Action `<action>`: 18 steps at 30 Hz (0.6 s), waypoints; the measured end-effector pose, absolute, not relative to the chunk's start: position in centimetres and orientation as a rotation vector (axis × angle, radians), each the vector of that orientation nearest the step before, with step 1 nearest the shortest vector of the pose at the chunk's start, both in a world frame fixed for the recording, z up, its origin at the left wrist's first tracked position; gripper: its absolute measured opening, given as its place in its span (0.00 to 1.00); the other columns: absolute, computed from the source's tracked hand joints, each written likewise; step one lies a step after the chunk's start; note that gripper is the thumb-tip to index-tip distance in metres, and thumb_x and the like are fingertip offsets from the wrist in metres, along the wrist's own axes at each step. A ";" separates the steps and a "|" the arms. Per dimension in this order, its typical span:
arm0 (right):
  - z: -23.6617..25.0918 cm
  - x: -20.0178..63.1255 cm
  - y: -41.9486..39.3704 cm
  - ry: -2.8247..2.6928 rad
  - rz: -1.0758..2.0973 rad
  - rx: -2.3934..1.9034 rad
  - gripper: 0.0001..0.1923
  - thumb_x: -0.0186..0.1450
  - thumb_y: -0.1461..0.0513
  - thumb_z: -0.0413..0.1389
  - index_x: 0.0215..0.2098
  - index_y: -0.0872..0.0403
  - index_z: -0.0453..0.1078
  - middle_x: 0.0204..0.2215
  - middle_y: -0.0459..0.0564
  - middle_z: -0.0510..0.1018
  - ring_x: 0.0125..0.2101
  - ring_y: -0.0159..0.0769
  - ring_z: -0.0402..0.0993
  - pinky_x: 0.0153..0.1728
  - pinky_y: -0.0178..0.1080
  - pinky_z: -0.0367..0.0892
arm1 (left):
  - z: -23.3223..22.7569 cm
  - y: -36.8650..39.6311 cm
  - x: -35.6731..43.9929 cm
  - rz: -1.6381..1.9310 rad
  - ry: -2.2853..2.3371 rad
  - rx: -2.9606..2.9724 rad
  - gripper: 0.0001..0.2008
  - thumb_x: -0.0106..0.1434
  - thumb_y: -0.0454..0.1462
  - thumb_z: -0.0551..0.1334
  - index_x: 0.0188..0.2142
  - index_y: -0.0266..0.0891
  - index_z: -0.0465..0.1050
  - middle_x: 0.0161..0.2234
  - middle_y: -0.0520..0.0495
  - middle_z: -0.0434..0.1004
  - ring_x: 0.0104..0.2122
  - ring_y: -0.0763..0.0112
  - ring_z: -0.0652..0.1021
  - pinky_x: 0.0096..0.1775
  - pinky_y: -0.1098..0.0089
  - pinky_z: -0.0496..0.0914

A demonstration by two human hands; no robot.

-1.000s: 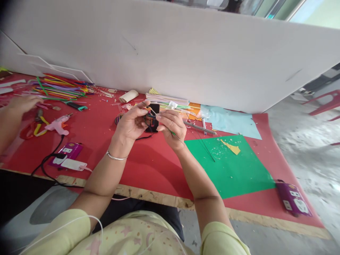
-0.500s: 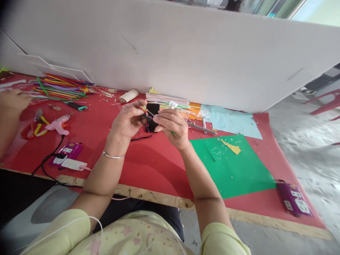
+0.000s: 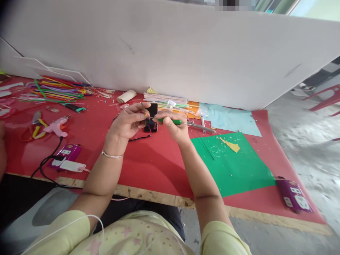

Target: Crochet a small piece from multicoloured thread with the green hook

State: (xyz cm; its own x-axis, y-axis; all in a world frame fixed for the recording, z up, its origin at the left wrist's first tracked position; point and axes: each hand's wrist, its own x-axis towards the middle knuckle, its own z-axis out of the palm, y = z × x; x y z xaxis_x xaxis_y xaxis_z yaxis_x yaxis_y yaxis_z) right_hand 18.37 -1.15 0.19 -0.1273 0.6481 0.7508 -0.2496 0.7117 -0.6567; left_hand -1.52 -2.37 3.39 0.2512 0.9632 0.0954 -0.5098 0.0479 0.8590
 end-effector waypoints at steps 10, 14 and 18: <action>0.4 16.9 -2.9 -1.358 0.811 -0.680 0.20 0.72 0.41 0.59 0.44 0.44 0.85 0.39 0.48 0.86 0.32 0.32 0.81 0.26 0.35 0.73 | 2.5 -2.3 0.9 1.621 0.719 1.147 0.22 0.47 0.32 0.79 0.44 0.42 0.87 0.31 0.52 0.84 0.32 0.73 0.82 0.36 0.72 0.76; 0.6 17.4 -2.5 -1.423 0.836 -0.694 0.23 0.72 0.40 0.58 0.40 0.45 0.86 0.33 0.47 0.84 0.27 0.30 0.75 0.25 0.35 0.71 | 2.5 -2.3 0.6 1.540 0.709 1.141 0.21 0.50 0.36 0.79 0.45 0.43 0.87 0.30 0.51 0.82 0.24 0.77 0.76 0.23 0.76 0.64; 0.2 17.7 -1.8 -1.402 0.804 -0.751 0.25 0.69 0.38 0.59 0.41 0.45 0.86 0.29 0.46 0.81 0.23 0.27 0.68 0.25 0.35 0.68 | 2.8 -2.4 0.2 1.546 0.728 1.153 0.16 0.52 0.41 0.81 0.41 0.44 0.88 0.25 0.53 0.76 0.20 0.82 0.66 0.20 0.74 0.55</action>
State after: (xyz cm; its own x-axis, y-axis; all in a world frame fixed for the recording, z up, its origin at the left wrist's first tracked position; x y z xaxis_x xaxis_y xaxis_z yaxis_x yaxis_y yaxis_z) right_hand 17.70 -1.82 0.16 0.0051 0.8424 0.5389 -0.0403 0.5386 -0.8416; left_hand 0.25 -2.42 2.76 -0.0109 0.9519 0.3062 -0.3709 -0.2882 0.8828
